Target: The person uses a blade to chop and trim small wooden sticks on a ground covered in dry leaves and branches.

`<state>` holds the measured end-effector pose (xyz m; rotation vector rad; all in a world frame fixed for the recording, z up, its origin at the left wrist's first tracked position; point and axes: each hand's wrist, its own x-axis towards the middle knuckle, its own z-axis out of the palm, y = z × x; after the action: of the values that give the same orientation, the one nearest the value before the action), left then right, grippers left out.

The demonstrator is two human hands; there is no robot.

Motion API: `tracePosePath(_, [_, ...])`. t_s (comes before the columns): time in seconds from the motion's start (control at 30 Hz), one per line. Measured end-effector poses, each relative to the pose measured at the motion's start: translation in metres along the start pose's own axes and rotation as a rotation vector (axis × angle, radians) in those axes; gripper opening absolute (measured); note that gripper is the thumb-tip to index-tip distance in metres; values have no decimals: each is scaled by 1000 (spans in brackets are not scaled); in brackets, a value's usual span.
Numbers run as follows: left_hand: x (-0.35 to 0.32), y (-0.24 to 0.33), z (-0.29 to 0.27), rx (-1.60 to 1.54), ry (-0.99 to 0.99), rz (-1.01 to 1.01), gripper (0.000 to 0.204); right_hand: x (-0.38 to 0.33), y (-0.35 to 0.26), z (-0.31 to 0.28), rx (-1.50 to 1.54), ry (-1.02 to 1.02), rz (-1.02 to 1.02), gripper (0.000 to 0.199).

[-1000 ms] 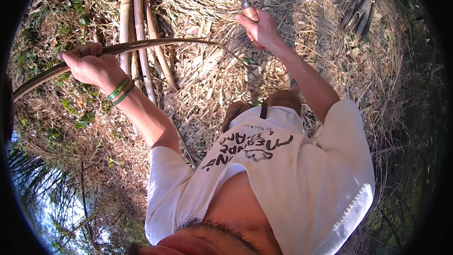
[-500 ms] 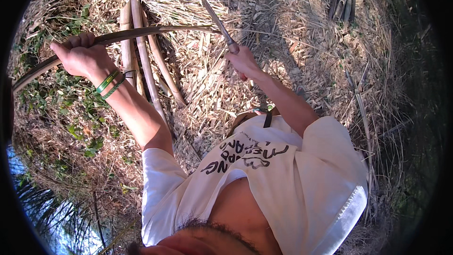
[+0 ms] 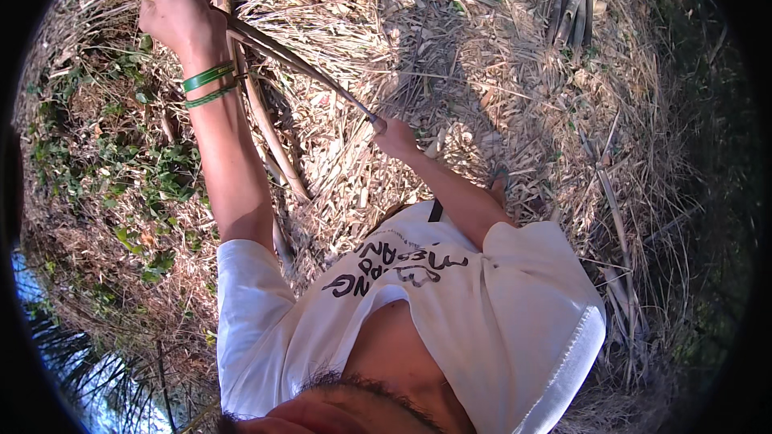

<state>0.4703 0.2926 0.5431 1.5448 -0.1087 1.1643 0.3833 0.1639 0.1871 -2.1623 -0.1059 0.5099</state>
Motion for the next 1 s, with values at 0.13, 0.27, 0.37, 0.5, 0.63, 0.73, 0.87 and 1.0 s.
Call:
tracePosePath(0.13, [6,-11,-22,-106,420,-142,36,37,42,46,729,-105,137,26])
tracePosePath(0.27, [32,-6,-70,-93,204,-59,34,73,2,-83,924,12,-33,19])
tracePosePath(0.37, [40,-3,-82,-181,219,-87,32,71,-64,-203,443,372,-463,21])
tracePosePath(0.5, [40,11,-68,-158,236,-85,34,33,-131,-303,817,490,-970,24])
tracePosePath(0.63, [38,37,-40,-147,283,-61,32,-8,-109,-218,1120,804,-1019,17])
tracePosePath(0.73, [30,45,-14,13,79,-7,38,-21,-48,-51,720,161,-139,19])
tracePosePath(0.87, [10,12,-12,150,317,-102,41,-11,21,73,745,-304,203,22])
tracePosePath(1.0, [42,8,-80,-110,319,-81,37,30,23,2,730,-38,245,28])
